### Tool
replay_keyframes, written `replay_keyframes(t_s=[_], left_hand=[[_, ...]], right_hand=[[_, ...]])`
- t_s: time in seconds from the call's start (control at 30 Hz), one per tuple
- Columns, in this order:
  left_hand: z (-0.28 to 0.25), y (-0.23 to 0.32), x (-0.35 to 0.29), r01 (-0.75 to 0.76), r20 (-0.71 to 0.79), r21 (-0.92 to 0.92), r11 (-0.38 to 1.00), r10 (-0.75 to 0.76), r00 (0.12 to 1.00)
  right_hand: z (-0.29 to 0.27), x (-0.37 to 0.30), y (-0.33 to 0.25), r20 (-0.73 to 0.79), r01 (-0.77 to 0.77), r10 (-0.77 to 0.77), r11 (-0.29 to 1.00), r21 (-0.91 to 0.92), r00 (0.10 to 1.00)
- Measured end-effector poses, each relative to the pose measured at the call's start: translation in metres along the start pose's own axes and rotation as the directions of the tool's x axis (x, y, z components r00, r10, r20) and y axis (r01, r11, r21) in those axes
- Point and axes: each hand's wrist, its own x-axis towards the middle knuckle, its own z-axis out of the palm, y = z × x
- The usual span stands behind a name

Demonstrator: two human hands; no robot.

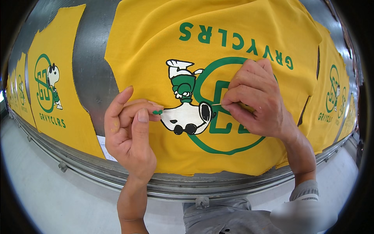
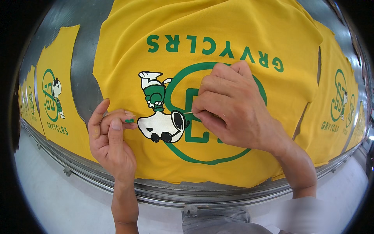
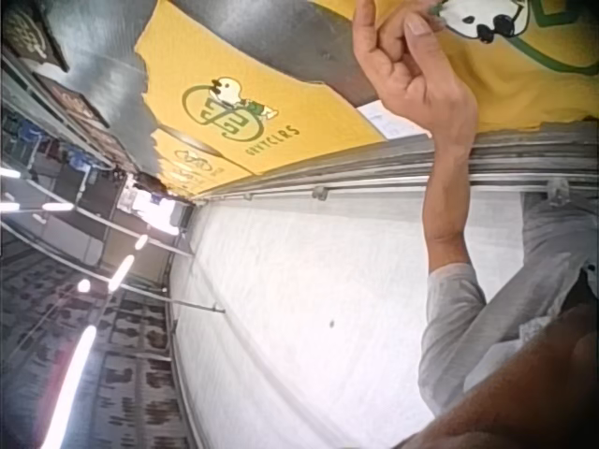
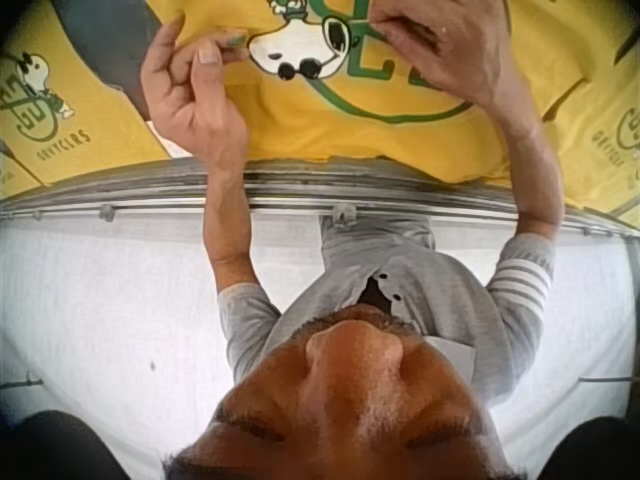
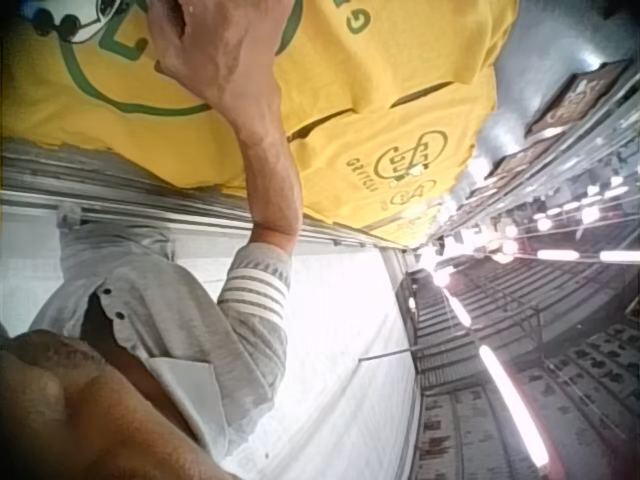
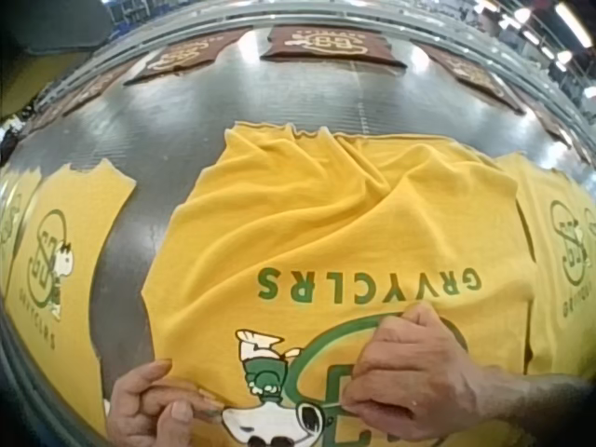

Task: The person uses a small green tool to press and smooth a green and white cartoon patch onto a yellow t-shirt laid on a curved metal surface. They work on the edges and details of the patch, then move to the next shirt in a row of identical shirts to repeat the process.

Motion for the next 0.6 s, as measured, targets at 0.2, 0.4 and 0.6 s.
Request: replay_keyframes(t_s=[0.2, 0.4, 0.6], left_hand=[[0.0004, 0.0008, 0.0006, -0.003, 0.012, 0.009, 1.0, 0.003, 1.0], [0.0003, 0.0008, 0.0005, -0.008, 0.012, 0.02, 1.0, 0.008, 1.0], [-0.0002, -0.0001, 0.0006, -0.016, 0.016, 0.024, 1.0, 0.015, 1.0]], right_hand=[[0.002, -0.0005, 0.0016, -0.027, -0.001, 0.002, 1.0, 0.01, 1.0], [0.002, 0.0, 0.0005, -0.022, 0.001, -0.001, 1.0, -0.003, 1.0], [0.0029, -0.0005, 0.0007, -0.032, -0.003, 0.003, 1.0, 0.007, 0.999]])
